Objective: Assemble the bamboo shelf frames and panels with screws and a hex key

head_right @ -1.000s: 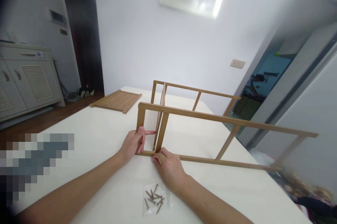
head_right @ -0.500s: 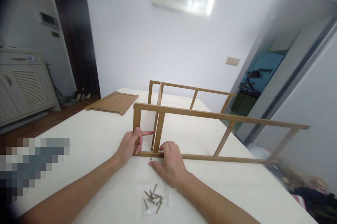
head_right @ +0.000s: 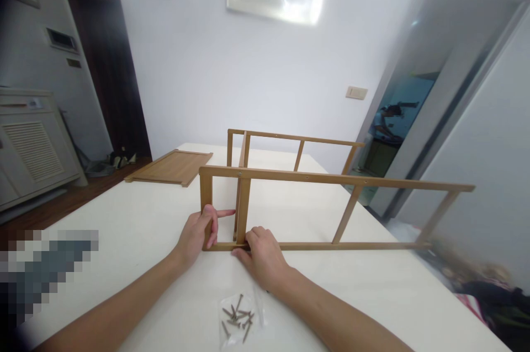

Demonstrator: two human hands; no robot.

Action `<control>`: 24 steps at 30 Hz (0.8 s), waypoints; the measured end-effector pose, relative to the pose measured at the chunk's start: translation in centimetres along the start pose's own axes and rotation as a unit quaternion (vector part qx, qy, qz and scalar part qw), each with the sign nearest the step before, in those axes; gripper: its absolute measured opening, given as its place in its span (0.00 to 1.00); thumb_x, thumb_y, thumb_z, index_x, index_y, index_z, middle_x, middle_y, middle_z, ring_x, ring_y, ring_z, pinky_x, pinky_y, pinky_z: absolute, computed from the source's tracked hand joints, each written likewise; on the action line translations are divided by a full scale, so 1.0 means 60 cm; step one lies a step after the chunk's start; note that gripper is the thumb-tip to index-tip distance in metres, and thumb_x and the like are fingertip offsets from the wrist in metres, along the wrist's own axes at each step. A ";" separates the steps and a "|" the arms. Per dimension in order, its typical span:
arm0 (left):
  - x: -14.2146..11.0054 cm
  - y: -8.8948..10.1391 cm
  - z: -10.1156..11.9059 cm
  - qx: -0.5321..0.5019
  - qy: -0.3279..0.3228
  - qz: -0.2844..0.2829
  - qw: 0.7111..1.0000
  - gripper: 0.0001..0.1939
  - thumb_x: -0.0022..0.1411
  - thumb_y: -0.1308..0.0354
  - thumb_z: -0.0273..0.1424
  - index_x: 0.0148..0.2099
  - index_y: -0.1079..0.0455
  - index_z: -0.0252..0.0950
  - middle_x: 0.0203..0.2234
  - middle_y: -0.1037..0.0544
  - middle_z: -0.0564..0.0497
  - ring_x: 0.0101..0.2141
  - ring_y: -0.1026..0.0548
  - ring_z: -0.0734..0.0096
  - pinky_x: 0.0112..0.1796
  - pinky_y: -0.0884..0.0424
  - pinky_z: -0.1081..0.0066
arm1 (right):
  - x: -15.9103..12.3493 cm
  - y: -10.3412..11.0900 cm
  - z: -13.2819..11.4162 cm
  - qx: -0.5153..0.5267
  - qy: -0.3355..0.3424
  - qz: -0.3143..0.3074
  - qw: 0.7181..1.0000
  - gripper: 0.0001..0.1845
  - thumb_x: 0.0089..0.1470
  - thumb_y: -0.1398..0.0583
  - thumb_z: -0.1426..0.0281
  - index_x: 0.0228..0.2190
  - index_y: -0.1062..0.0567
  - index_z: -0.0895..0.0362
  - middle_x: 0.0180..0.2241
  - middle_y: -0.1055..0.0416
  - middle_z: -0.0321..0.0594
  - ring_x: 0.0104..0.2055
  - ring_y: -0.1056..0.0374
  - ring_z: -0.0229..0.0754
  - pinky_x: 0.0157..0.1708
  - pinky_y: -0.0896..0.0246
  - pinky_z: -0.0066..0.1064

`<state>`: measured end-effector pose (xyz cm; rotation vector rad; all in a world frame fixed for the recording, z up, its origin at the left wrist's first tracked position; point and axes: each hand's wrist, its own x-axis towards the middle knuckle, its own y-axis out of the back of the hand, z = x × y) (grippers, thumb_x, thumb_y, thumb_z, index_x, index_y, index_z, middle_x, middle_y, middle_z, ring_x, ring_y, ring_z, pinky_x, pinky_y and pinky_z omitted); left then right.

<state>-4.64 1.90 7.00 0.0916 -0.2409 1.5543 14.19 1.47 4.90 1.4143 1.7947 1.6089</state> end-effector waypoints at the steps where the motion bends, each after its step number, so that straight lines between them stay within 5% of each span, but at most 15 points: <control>1: 0.000 0.000 0.000 0.000 -0.001 -0.002 1.000 0.34 0.57 0.53 0.62 0.17 0.39 0.38 0.12 0.26 0.47 0.11 0.35 0.74 0.19 0.35 0.71 | 0.001 0.000 0.000 0.000 -0.002 0.000 1.000 0.13 0.54 0.35 0.66 0.26 0.34 0.55 0.30 0.32 0.38 0.33 0.37 0.42 0.35 0.42 0.33; 11: 0.001 -0.001 0.000 -0.004 -0.010 -0.006 1.000 0.34 0.58 0.53 0.61 0.16 0.39 0.38 0.11 0.26 0.47 0.09 0.38 0.76 0.18 0.36 0.71 | 0.006 0.003 -0.005 -0.001 -0.014 -0.009 1.000 0.12 0.55 0.36 0.67 0.26 0.33 0.56 0.30 0.32 0.38 0.34 0.37 0.41 0.35 0.43 0.32; 24: 0.001 -0.001 -0.005 -0.012 -0.004 0.008 1.000 0.32 0.58 0.49 0.59 0.18 0.39 0.35 0.31 0.17 0.39 0.10 0.40 0.83 0.17 0.35 0.73 | 0.006 -0.004 -0.002 -0.004 -0.028 -0.003 1.000 0.13 0.53 0.34 0.67 0.25 0.34 0.56 0.30 0.31 0.38 0.34 0.37 0.41 0.35 0.44 0.31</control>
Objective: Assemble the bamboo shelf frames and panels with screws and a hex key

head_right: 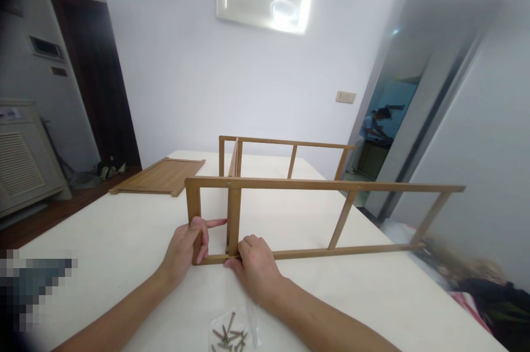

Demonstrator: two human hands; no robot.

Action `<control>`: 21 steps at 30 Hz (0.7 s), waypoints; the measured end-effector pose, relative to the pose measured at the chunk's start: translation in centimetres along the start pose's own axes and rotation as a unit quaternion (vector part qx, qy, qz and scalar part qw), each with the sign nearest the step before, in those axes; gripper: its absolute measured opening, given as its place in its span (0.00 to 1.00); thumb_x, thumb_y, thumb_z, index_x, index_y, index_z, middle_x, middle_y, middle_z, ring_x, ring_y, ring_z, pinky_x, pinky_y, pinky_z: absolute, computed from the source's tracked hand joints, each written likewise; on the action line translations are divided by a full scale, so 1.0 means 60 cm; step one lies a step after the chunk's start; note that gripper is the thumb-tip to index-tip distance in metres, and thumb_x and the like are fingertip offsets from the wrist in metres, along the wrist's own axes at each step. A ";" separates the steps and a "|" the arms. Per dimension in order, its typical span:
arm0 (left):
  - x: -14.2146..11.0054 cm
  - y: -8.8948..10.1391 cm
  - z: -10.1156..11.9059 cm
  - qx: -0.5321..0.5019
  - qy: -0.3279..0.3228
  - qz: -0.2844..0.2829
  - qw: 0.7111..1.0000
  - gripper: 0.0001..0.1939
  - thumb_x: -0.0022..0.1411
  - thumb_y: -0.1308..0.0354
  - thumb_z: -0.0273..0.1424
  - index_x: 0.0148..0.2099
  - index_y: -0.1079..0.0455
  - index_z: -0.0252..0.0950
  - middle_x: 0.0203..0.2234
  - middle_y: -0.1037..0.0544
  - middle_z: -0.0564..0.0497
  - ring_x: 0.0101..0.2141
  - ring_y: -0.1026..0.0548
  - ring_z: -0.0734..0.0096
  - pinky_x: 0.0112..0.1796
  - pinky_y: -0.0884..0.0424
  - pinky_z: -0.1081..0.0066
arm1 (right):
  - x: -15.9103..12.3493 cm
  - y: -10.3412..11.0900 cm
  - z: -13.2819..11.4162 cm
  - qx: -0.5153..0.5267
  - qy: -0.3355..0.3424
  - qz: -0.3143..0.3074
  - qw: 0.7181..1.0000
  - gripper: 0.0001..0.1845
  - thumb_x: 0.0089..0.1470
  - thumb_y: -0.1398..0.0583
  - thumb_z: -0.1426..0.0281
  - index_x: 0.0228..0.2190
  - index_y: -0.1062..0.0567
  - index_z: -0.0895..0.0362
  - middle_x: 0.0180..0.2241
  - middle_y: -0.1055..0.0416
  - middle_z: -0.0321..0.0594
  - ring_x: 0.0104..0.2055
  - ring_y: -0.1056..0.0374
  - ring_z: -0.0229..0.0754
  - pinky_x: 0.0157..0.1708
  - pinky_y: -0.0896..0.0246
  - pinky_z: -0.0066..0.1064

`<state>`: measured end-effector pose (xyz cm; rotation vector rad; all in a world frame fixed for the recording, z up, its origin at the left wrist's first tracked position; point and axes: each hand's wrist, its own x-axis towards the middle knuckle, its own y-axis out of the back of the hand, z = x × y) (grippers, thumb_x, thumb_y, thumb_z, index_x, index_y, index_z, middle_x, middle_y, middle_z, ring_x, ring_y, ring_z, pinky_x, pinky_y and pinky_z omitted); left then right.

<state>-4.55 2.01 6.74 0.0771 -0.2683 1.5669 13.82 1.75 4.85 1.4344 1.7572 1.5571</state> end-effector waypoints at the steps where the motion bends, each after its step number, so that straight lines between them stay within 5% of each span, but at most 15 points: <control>1: 0.000 0.000 0.000 0.000 0.001 -0.002 1.000 0.32 0.58 0.49 0.59 0.18 0.39 0.35 0.32 0.17 0.39 0.10 0.40 0.83 0.17 0.35 0.72 | 0.000 0.000 0.000 0.000 0.000 0.000 1.000 0.13 0.53 0.34 0.67 0.25 0.34 0.56 0.30 0.31 0.38 0.34 0.37 0.41 0.35 0.44 0.31; 9: -0.002 -0.001 0.001 0.002 -0.003 -0.003 1.000 0.33 0.57 0.50 0.60 0.18 0.39 0.36 0.24 0.19 0.41 0.10 0.41 0.81 0.17 0.35 0.72 | -0.003 0.005 -0.002 0.006 0.003 -0.004 1.000 0.12 0.55 0.37 0.66 0.26 0.34 0.56 0.31 0.32 0.38 0.35 0.37 0.42 0.37 0.44 0.33; 14: -0.002 0.002 -0.005 0.003 0.005 -0.003 1.000 0.34 0.57 0.51 0.61 0.19 0.39 0.35 0.29 0.18 0.39 0.10 0.40 0.82 0.17 0.36 0.72 | -0.006 0.003 0.001 0.022 0.009 -0.004 1.000 0.11 0.54 0.37 0.68 0.26 0.35 0.55 0.32 0.32 0.39 0.36 0.37 0.42 0.39 0.43 0.34; 21: -0.001 0.004 -0.010 0.009 0.022 -0.002 1.000 0.33 0.56 0.51 0.62 0.19 0.37 0.38 0.15 0.25 0.46 0.12 0.38 0.75 0.20 0.35 0.70 | -0.009 -0.005 0.013 0.045 0.024 0.002 0.999 0.09 0.53 0.38 0.71 0.28 0.35 0.55 0.34 0.32 0.40 0.37 0.37 0.45 0.40 0.42 0.37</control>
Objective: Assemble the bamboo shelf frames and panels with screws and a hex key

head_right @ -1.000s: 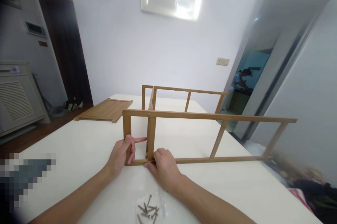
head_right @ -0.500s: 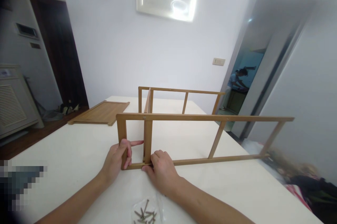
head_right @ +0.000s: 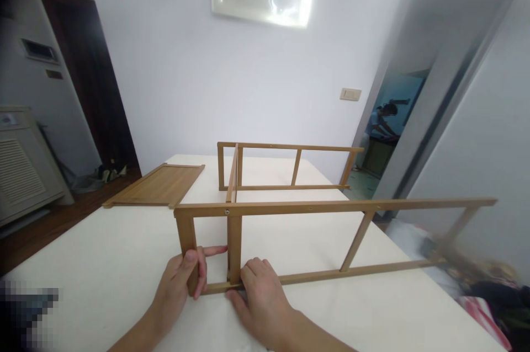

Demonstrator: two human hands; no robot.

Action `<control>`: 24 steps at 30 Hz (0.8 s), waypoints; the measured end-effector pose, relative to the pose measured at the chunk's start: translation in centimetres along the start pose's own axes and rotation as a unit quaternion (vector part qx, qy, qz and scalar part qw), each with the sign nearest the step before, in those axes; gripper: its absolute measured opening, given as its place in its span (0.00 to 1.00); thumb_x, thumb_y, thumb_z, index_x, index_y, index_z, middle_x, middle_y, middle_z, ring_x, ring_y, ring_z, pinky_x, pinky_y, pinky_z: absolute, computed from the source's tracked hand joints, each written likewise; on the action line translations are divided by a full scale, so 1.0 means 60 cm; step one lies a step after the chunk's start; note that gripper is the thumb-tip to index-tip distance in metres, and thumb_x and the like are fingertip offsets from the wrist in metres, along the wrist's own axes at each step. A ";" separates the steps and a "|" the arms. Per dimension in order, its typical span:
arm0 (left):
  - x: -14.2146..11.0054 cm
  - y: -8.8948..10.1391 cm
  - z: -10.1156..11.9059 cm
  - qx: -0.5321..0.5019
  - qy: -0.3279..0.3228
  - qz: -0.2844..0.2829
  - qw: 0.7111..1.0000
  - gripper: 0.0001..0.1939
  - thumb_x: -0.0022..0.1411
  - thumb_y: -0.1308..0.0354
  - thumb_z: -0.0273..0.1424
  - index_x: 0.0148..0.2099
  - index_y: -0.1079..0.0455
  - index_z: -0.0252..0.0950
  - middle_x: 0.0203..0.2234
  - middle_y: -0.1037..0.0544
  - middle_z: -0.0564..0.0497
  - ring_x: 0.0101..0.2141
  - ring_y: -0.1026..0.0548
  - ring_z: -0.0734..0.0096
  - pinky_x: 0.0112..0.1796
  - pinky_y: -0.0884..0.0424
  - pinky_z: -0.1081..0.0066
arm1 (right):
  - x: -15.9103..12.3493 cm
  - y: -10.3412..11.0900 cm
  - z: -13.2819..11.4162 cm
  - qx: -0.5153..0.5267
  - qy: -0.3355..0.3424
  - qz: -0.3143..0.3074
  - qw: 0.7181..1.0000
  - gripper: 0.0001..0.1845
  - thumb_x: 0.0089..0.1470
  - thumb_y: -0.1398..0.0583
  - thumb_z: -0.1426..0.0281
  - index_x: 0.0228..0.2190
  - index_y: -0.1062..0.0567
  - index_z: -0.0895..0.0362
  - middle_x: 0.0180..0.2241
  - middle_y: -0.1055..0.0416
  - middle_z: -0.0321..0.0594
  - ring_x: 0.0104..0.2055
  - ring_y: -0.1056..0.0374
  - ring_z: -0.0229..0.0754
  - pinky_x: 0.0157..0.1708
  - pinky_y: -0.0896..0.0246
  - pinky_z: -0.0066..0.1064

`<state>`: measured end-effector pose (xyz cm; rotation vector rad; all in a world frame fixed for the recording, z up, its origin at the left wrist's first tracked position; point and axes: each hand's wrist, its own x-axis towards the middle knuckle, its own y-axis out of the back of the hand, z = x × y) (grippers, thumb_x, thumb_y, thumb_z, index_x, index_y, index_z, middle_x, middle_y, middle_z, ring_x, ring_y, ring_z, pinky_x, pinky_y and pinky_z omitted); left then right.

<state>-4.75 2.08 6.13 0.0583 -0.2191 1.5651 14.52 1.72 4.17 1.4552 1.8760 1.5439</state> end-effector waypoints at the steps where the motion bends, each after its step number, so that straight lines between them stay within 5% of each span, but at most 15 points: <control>1: 0.000 0.001 0.000 0.005 0.001 -0.004 1.000 0.33 0.57 0.52 0.61 0.19 0.36 0.38 0.15 0.25 0.46 0.13 0.36 0.73 0.22 0.33 0.69 | 0.000 0.000 0.001 0.004 0.001 -0.002 1.000 0.09 0.53 0.38 0.71 0.28 0.35 0.55 0.34 0.32 0.41 0.37 0.37 0.45 0.39 0.42 0.37; 7: -0.002 0.015 -0.013 0.041 0.014 -0.021 0.999 0.29 0.58 0.50 0.58 0.23 0.33 0.39 0.21 0.21 0.45 0.27 0.24 0.60 0.38 0.28 0.62 | 0.004 0.000 0.003 0.011 0.010 -0.005 1.000 0.08 0.52 0.38 0.73 0.28 0.34 0.55 0.34 0.31 0.41 0.38 0.37 0.46 0.41 0.43 0.39; 15: 0.002 0.026 -0.046 0.054 0.060 -0.060 0.995 0.25 0.57 0.45 0.55 0.28 0.28 0.36 0.28 0.19 0.42 0.32 0.22 0.57 0.37 0.26 0.62 | 0.003 -0.006 0.009 0.007 0.027 0.003 1.000 0.07 0.52 0.39 0.74 0.28 0.35 0.55 0.33 0.31 0.41 0.37 0.37 0.46 0.40 0.43 0.39; 24: -0.002 0.007 -0.023 0.103 0.057 -0.015 0.993 0.24 0.57 0.43 0.52 0.23 0.28 0.38 0.31 0.18 0.42 0.38 0.22 0.54 0.41 0.26 0.62 | 0.005 0.002 0.002 -0.005 0.030 -0.006 1.000 0.07 0.54 0.40 0.73 0.28 0.35 0.54 0.32 0.31 0.40 0.37 0.36 0.46 0.41 0.42 0.39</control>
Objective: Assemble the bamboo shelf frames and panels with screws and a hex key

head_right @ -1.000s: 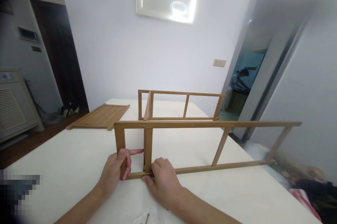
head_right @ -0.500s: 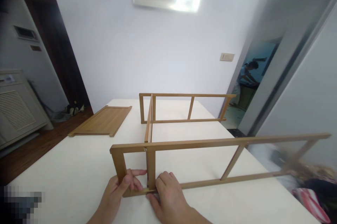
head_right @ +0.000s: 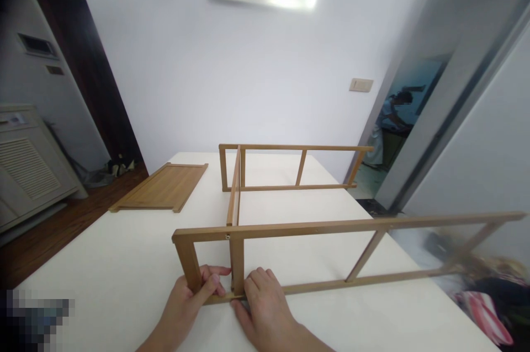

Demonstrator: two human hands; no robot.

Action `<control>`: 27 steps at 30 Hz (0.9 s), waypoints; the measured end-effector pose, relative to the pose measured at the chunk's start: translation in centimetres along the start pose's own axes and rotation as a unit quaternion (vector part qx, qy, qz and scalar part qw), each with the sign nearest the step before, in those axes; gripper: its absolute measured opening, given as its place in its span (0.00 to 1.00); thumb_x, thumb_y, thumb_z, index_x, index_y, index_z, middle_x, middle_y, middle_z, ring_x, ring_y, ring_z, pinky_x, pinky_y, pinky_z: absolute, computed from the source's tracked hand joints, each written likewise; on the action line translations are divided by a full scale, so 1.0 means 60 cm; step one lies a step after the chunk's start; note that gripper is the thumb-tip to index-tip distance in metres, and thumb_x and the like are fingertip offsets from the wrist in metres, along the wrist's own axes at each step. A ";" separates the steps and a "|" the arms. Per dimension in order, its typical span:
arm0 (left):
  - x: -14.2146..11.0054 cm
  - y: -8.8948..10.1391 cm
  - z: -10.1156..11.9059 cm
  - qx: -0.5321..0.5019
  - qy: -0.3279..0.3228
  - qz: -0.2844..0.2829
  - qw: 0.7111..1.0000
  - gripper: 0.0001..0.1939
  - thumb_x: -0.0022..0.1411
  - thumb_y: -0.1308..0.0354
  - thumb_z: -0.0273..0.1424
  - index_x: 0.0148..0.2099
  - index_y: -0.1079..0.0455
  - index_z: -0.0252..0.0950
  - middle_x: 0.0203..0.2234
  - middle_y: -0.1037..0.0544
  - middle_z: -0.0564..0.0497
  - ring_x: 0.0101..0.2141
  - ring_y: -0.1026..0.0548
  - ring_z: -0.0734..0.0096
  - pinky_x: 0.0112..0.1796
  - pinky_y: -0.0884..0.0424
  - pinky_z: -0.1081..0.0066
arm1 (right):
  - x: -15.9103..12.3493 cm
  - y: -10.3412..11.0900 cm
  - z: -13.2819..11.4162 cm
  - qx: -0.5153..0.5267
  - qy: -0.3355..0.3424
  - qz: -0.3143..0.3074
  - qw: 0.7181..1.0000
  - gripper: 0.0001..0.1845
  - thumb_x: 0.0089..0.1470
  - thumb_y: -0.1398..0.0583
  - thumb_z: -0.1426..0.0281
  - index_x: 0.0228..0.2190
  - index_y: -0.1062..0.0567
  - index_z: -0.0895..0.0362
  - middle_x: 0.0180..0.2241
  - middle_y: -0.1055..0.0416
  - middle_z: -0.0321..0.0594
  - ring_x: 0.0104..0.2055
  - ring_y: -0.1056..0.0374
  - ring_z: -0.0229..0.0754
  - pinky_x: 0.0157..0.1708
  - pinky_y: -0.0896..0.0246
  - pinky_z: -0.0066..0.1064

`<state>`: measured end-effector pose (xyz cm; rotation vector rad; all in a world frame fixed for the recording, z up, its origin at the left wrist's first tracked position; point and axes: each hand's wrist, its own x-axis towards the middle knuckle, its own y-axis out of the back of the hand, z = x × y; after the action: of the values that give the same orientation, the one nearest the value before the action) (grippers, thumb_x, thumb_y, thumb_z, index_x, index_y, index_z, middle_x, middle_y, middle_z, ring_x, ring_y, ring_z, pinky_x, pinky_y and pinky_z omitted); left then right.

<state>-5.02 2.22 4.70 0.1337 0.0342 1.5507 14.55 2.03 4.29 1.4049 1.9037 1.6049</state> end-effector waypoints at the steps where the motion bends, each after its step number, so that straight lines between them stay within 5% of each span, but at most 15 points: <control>1: 0.000 0.000 0.002 0.002 -0.002 0.003 1.000 0.24 0.57 0.43 0.52 0.22 0.28 0.38 0.33 0.18 0.41 0.40 0.22 0.53 0.41 0.26 0.62 | 0.000 -0.001 0.001 -0.002 -0.003 -0.002 1.000 0.07 0.54 0.40 0.73 0.29 0.35 0.54 0.32 0.31 0.40 0.37 0.36 0.45 0.41 0.42 0.39; 15: 0.003 -0.006 0.002 0.031 0.005 0.052 0.998 0.23 0.57 0.43 0.52 0.28 0.26 0.36 0.33 0.18 0.42 0.37 0.21 0.55 0.43 0.27 0.59 | 0.013 -0.006 0.029 0.010 -0.009 0.010 1.000 0.11 0.50 0.32 0.71 0.29 0.31 0.56 0.32 0.31 0.38 0.36 0.36 0.43 0.38 0.41 0.34; 20: 0.003 -0.004 0.003 0.022 -0.006 0.056 0.998 0.23 0.55 0.41 0.52 0.32 0.25 0.35 0.30 0.18 0.44 0.35 0.21 0.57 0.41 0.26 0.62 | 0.002 0.021 0.037 0.091 0.045 0.090 0.991 0.06 0.57 0.38 0.70 0.38 0.29 0.54 0.38 0.29 0.43 0.42 0.34 0.45 0.43 0.37 0.38; 27: 0.001 -0.006 0.001 0.034 -0.030 0.085 0.995 0.25 0.52 0.39 0.54 0.32 0.29 0.34 0.29 0.18 0.44 0.33 0.20 0.58 0.38 0.26 0.63 | -0.023 0.072 0.050 0.100 0.001 0.160 0.982 0.08 0.62 0.47 0.70 0.36 0.27 0.55 0.38 0.28 0.45 0.43 0.33 0.46 0.44 0.35 0.40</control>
<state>-4.66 2.27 4.70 0.2429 0.0281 1.7153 19.51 2.32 6.52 1.8730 1.9641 1.5808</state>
